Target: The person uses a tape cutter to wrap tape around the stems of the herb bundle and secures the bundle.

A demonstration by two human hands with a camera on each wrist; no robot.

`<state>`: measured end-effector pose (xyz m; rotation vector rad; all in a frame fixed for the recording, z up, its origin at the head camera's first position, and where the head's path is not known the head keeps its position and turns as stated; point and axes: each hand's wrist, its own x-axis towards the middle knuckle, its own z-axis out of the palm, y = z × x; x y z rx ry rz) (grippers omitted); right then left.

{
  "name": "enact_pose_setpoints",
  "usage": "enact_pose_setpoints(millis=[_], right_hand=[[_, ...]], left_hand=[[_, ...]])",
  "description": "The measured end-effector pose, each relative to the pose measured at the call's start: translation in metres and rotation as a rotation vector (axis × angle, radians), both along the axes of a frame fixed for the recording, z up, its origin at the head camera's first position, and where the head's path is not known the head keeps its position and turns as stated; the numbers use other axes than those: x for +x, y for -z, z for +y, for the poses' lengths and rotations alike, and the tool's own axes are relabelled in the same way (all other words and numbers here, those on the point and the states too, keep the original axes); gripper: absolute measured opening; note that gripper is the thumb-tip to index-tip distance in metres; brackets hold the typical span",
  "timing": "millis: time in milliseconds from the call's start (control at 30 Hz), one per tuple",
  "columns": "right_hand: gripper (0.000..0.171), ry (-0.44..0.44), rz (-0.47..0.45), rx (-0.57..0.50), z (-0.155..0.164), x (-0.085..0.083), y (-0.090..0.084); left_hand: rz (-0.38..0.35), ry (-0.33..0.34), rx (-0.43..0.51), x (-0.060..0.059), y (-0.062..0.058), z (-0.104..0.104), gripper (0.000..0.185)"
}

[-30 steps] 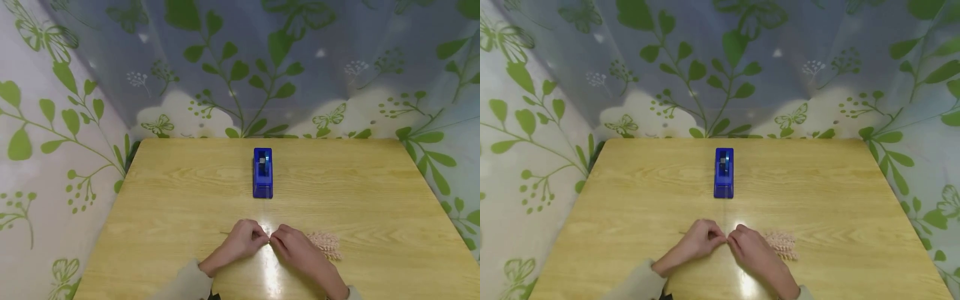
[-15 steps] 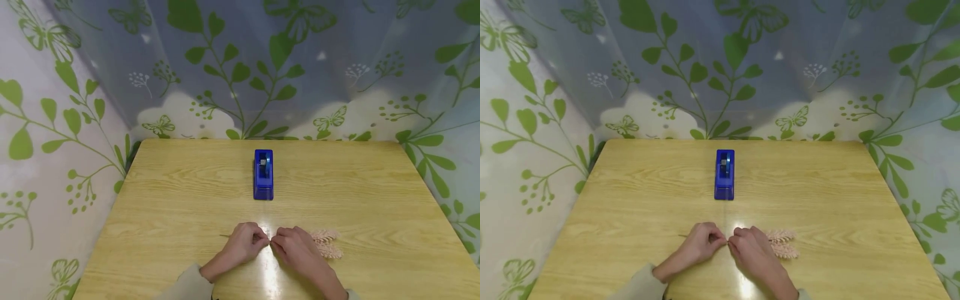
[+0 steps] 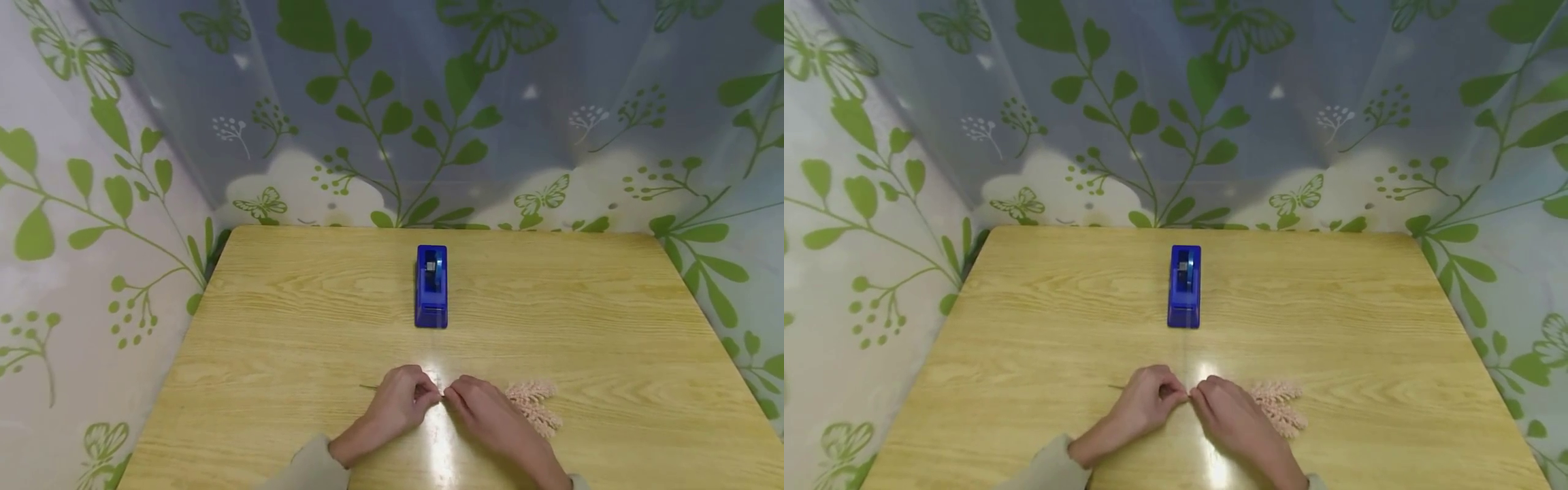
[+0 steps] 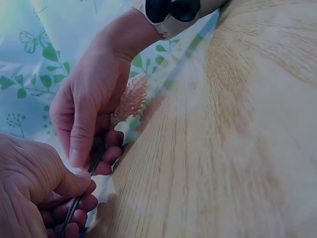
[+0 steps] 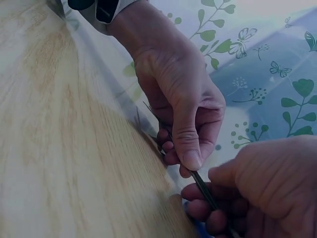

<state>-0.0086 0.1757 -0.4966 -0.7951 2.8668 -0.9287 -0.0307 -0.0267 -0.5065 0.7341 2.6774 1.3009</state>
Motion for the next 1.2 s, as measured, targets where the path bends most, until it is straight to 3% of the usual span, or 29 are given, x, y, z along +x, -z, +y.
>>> enact_pose_setpoints(millis=[233, 467, 600, 733, 833, 967, 1200], right_hand=[[0.018, 0.054, -0.002, 0.030, -0.006, 0.004, -0.002], [0.010, 0.111, 0.048, 0.057, -0.005, 0.005, -0.004], [0.010, 0.062, 0.209, 0.094, -0.005, 0.002, -0.004], [0.014, 0.018, 0.415, 0.095, -0.003, -0.001, 0.001], [0.016, 0.002, 0.491, 0.060, -0.002, -0.003, 0.004], [0.014, -0.005, 0.475, 0.043, -0.003, -0.003, 0.006], [0.012, 0.033, 0.264, 0.095, -0.004, 0.003, 0.002]], left_hand=[[0.043, -0.013, -0.045, 0.002, 0.001, -0.001, 0.006], [0.020, -0.026, -0.062, 0.005, 0.000, -0.001, 0.010], [-0.004, -0.016, -0.062, 0.003, -0.003, -0.003, 0.008], [0.019, 0.019, -0.107, 0.002, -0.004, -0.003, 0.007], [0.035, 0.027, -0.114, 0.002, -0.004, -0.003, 0.008], [0.041, -0.007, -0.083, 0.002, -0.003, -0.003, 0.005], [0.048, -0.054, -0.073, 0.001, -0.001, -0.003, 0.005]])
